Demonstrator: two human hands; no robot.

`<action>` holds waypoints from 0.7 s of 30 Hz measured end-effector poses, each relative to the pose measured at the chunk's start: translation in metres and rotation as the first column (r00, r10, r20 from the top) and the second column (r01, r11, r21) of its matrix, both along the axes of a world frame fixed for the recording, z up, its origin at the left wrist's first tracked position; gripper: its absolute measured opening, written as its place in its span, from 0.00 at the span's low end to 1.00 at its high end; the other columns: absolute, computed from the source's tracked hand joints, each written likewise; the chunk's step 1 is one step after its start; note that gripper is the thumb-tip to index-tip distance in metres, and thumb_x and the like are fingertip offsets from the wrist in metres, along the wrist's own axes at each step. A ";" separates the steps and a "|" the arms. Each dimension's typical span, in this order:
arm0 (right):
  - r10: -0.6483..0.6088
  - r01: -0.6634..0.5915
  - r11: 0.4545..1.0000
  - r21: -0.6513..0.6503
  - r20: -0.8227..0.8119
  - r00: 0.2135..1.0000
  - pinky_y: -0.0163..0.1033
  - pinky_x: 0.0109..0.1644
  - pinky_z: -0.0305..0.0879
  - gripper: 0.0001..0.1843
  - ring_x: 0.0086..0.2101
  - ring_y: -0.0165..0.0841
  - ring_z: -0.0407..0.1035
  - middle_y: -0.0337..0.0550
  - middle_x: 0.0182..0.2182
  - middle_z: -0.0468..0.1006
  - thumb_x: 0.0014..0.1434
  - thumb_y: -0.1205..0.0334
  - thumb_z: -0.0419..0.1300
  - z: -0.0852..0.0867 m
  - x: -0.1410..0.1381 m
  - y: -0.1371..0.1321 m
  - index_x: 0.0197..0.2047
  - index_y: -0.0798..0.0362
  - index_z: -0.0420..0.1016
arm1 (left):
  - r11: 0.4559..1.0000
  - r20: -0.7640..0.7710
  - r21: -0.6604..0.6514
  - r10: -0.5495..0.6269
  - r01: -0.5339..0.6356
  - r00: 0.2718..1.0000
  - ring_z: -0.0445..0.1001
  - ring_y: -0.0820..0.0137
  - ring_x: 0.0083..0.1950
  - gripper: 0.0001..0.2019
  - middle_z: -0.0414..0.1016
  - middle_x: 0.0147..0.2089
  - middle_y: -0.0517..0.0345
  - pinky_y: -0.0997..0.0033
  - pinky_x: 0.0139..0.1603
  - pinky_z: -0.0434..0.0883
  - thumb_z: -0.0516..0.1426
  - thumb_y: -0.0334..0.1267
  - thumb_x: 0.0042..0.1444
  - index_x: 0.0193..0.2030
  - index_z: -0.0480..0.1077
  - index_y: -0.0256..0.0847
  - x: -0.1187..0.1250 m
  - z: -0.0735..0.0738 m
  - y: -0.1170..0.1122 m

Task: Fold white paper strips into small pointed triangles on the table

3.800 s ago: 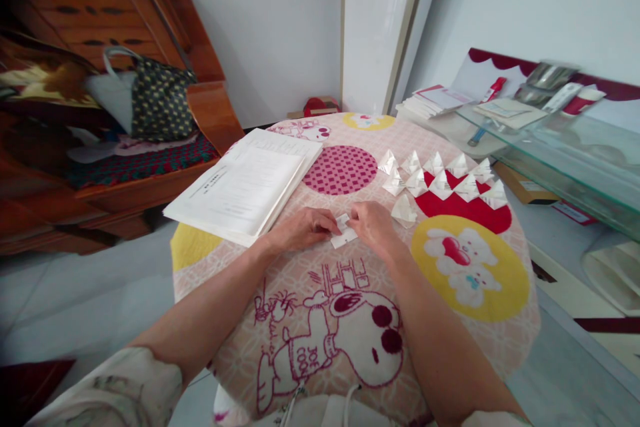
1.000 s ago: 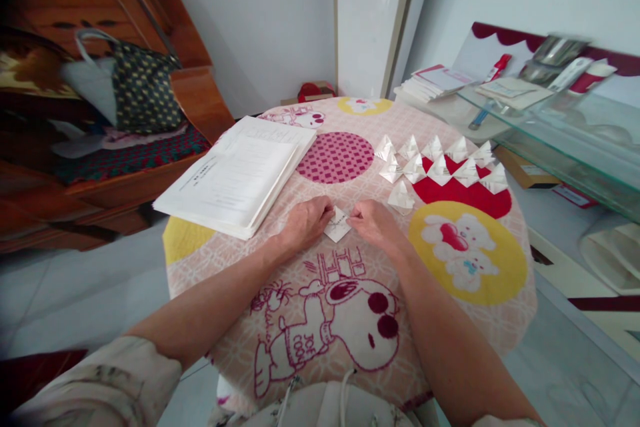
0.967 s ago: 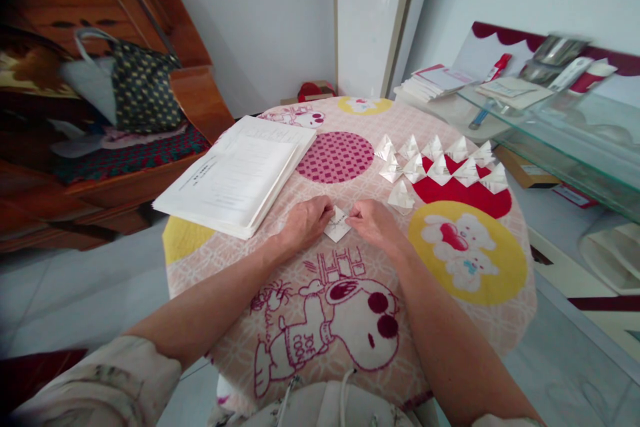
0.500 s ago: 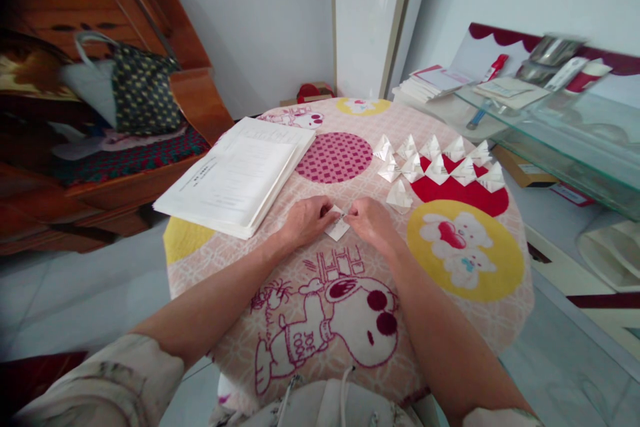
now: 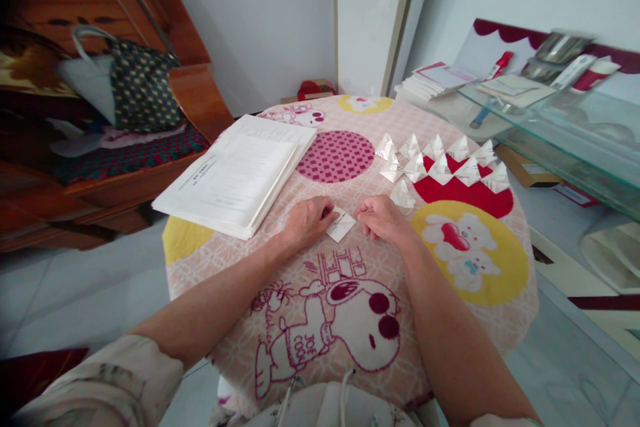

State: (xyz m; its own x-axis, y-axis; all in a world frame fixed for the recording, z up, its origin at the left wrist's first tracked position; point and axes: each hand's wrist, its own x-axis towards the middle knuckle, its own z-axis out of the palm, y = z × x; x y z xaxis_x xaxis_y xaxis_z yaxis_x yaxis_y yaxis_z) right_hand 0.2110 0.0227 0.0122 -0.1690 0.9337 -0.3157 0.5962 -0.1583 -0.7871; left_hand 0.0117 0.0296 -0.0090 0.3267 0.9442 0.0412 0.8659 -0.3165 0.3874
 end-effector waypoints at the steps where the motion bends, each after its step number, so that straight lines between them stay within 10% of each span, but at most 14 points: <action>1: 0.009 -0.009 1.000 0.009 -0.001 1.000 0.28 0.18 0.51 0.05 0.14 0.24 0.62 0.35 0.17 0.72 0.56 0.69 0.55 0.000 -0.001 -0.001 0.33 0.56 0.73 | 1.000 0.000 -0.003 0.003 -0.003 1.000 0.75 0.64 0.42 0.10 0.79 0.40 0.53 0.67 0.44 0.68 0.54 0.42 0.65 0.41 0.73 0.40 0.000 0.000 0.000; 21: 0.036 -0.165 0.962 0.217 0.498 0.867 0.35 0.30 0.53 0.11 0.27 0.31 0.67 0.44 0.24 0.77 0.60 0.65 0.58 -0.001 -0.022 -0.001 0.27 0.54 0.77 | 1.000 -0.039 0.017 -0.012 0.013 0.999 0.75 0.64 0.44 0.11 0.78 0.41 0.51 0.67 0.46 0.67 0.52 0.41 0.67 0.42 0.72 0.39 0.002 -0.004 0.000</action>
